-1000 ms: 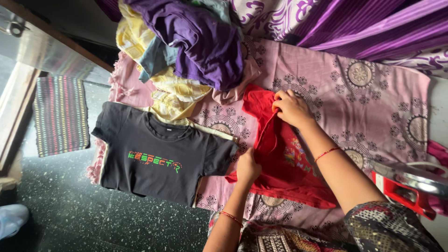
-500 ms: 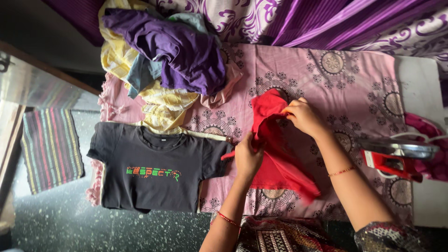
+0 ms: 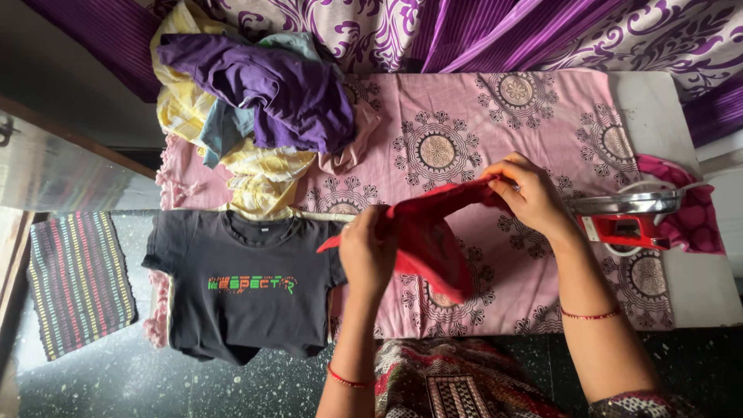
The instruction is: The person irons several t-shirts on a bed. They smooth each shirt, use a red iron to press the fabric, and then fold the shirts into a neat stack.
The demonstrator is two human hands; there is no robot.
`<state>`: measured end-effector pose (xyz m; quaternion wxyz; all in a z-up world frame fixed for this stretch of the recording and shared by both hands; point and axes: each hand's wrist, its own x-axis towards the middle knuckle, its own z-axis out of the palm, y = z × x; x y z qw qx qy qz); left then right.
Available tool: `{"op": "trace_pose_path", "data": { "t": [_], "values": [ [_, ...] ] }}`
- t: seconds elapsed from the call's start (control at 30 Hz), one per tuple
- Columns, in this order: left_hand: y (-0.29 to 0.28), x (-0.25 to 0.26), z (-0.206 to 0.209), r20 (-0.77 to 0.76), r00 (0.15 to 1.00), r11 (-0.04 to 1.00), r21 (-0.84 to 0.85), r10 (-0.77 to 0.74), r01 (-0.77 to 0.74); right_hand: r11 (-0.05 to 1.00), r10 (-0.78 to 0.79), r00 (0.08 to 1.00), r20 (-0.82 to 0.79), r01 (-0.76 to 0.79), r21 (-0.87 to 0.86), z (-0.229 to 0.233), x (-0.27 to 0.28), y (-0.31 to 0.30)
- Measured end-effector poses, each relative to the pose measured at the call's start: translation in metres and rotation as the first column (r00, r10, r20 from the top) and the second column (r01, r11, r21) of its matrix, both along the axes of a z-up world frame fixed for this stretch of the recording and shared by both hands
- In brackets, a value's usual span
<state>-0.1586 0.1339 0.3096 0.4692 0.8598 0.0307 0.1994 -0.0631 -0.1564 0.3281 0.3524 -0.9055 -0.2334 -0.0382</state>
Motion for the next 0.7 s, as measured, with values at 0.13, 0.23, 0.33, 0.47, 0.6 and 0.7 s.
{"op": "trace_pose_path", "data": {
  "t": [0.13,0.23,0.33,0.47,0.6,0.7],
  "values": [
    [0.016,-0.021,0.015,0.08,0.997,0.996,0.087,0.018,-0.025,0.993,0.02,0.993,0.119,-0.033,0.109,0.001,-0.018,0.009],
    [0.028,-0.036,0.032,0.199,0.98,0.988,0.152,-0.003,-0.028,0.991,0.013,0.984,0.177,-0.035,0.125,0.008,-0.035,0.024],
    [0.041,-0.059,0.047,0.222,0.974,0.962,0.251,0.049,-0.106,0.995,0.001,0.981,0.192,-0.02,0.101,0.024,-0.058,0.039],
    [0.068,-0.099,0.065,0.262,0.954,0.903,0.358,0.147,-0.237,0.99,0.122,0.963,0.24,-0.134,0.034,0.056,-0.087,0.059],
    [0.106,-0.136,0.072,0.292,0.932,0.854,0.408,0.213,-0.323,0.96,0.278,0.936,0.215,-0.263,-0.094,0.081,-0.11,0.075],
    [0.131,-0.166,0.072,0.368,0.902,0.824,0.421,0.227,-0.379,0.912,0.391,0.899,0.199,-0.35,-0.212,0.088,-0.125,0.092]
  ]
}}
